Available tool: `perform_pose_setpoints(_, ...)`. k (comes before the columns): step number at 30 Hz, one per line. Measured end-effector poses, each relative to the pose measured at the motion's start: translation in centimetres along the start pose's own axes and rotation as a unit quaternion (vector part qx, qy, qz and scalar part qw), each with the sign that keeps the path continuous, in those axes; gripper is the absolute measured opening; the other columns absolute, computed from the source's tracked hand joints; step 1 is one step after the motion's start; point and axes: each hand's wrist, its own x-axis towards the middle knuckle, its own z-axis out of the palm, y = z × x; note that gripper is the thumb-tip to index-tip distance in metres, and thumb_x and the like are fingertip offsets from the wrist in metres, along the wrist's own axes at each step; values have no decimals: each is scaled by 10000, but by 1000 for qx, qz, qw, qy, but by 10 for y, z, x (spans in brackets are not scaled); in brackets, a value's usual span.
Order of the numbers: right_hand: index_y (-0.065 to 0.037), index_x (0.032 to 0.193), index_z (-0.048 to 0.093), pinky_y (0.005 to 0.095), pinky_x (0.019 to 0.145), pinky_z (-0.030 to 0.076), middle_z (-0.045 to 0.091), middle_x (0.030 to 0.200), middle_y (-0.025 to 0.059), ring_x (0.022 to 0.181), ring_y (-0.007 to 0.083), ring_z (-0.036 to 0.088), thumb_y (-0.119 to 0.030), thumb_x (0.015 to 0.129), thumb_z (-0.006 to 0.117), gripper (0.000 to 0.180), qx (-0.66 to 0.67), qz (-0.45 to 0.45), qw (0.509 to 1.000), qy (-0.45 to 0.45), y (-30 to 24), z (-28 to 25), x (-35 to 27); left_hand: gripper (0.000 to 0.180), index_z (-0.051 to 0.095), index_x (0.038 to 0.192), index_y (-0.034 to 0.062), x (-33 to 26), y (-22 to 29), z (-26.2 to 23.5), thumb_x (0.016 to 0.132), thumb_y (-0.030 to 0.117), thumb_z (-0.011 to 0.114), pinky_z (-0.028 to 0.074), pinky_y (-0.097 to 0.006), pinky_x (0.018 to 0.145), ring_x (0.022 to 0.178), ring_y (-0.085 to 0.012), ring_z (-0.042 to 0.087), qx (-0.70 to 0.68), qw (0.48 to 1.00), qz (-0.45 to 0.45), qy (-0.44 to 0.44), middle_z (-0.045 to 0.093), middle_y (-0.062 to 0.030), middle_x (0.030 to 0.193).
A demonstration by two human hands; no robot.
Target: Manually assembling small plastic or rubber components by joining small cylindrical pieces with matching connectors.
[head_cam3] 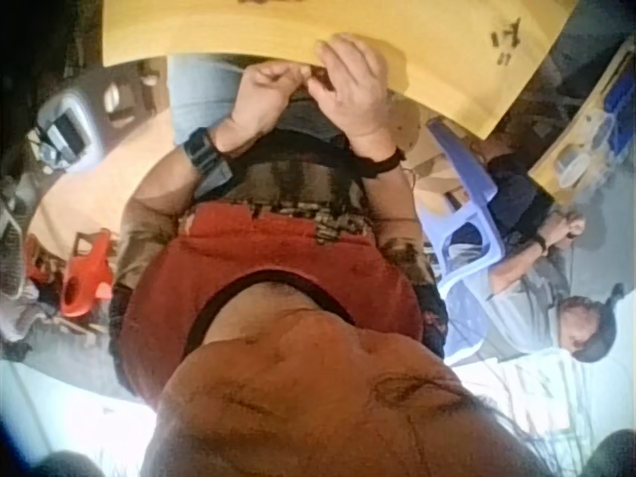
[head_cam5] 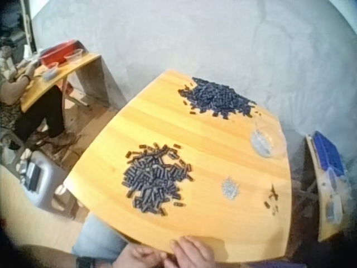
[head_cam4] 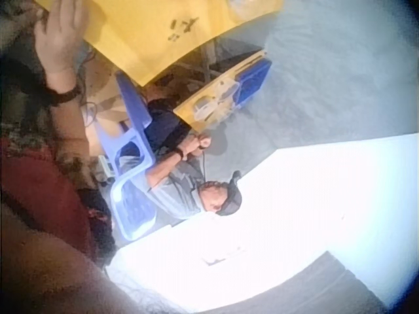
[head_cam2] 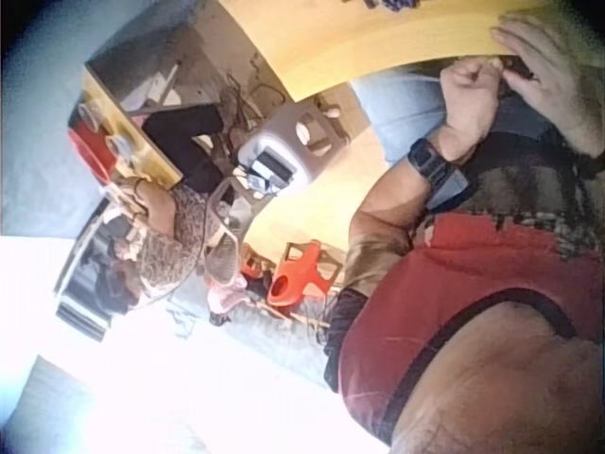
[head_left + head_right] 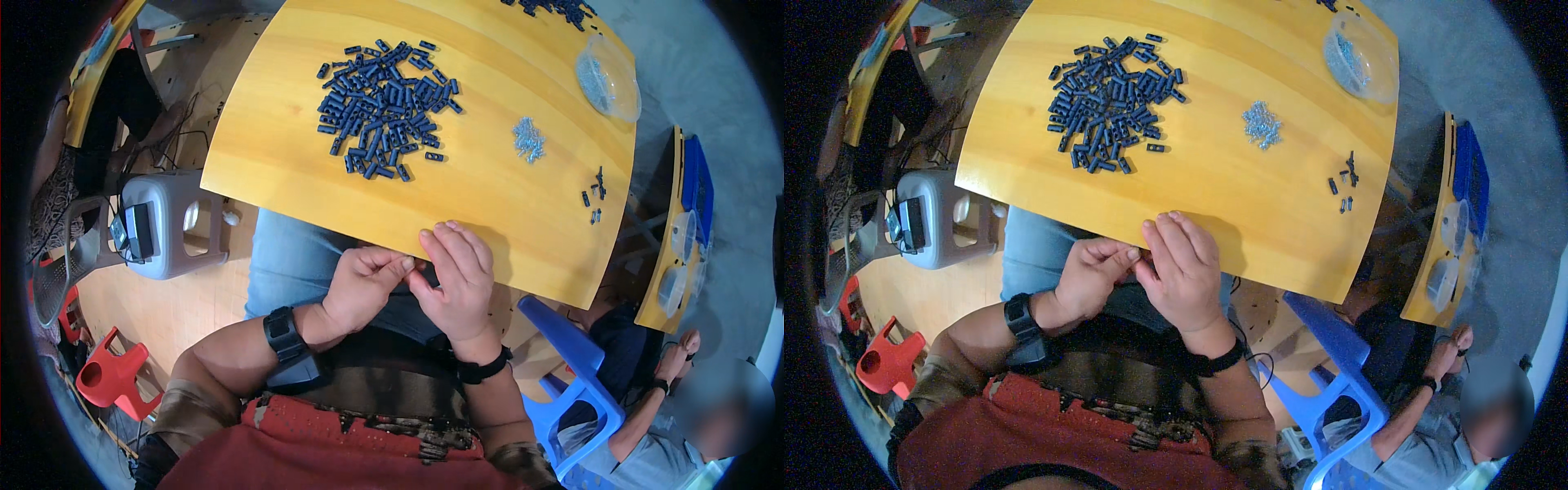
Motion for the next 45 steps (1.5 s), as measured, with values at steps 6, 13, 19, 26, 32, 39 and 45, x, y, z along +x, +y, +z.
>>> perform_pose_setpoints(6, -29, 1073, 610, 423, 922, 404, 553, 1137, 107, 1080, 303, 508, -117, 588, 751, 514, 8, -1, 1000, -26, 1, -5, 4, 158, 681, 929, 4, 3, 2, -1, 926, 129, 584, 364, -189, 499, 563, -41, 457, -16, 999, -39, -4, 608, 9, 712)
perform_pose_setpoints(13, -28, 1076, 585, 414, 936, 395, 532, 1104, 113, 1065, 320, 497, -111, 582, 756, 530, 34, 21, 999, -33, -11, -14, 7, 189, 664, 971, -34, -3, 1, -6, 929, 129, 580, 515, -256, 777, 829, -117, 616, -121, 986, -110, -29, 666, -65, 932)
perform_pose_setpoints(19, -38, 1067, 595, 419, 936, 400, 532, 1099, 123, 1066, 322, 499, -105, 582, 755, 515, 40, 3, 998, -42, -13, -18, 4, 194, 655, 972, 6, -11, 3, -5, 938, 177, 570, 515, -232, 683, 760, -113, 632, -130, 982, -136, -14, 672, -64, 886)
perform_pose_setpoints(26, -33, 938, 642, 394, 851, 437, 565, 971, 101, 954, 311, 541, -87, 602, 744, 355, 71, -13, 997, -15, -13, -21, -8, 217, 651, 1003, 15, -16, 4, -2, 943, 204, 563, 515, -241, 695, 789, -128, 646, -126, 983, -107, -74, 670, -59, 894)
perform_pose_setpoints(32, -31, 937, 661, 342, 737, 481, 603, 856, 101, 820, 277, 586, -79, 642, 768, 318, 134, 67, 989, -12, -4, -50, -28, 274, 638, 1055, -12, -18, 11, -3, 944, 226, 558, 512, -249, 726, 841, -145, 646, -75, 977, -181, -84, 675, -86, 955)
perform_pose_setpoints(39, -15, 939, 678, 224, 615, 460, 619, 790, 30, 676, 101, 562, -98, 701, 789, 275, 167, 320, 932, -1, 65, -80, -121, 268, 632, 1072, -24, -12, 21, 3, 940, 197, 558, 506, -250, 765, 860, -149, 644, -24, 981, -170, -94, 674, -101, 989)
perform_pose_setpoints(45, -7, 940, 672, 199, 580, 431, 613, 776, -16, 639, 70, 539, -117, 761, 762, 229, 208, 519, 825, 85, 132, -62, -169, 242, 637, 1056, -14, -11, 18, 3, 935, 180, 561, 506, -251, 766, 851, -144, 644, -7, 980, -188, -64, 676, -99, 977)
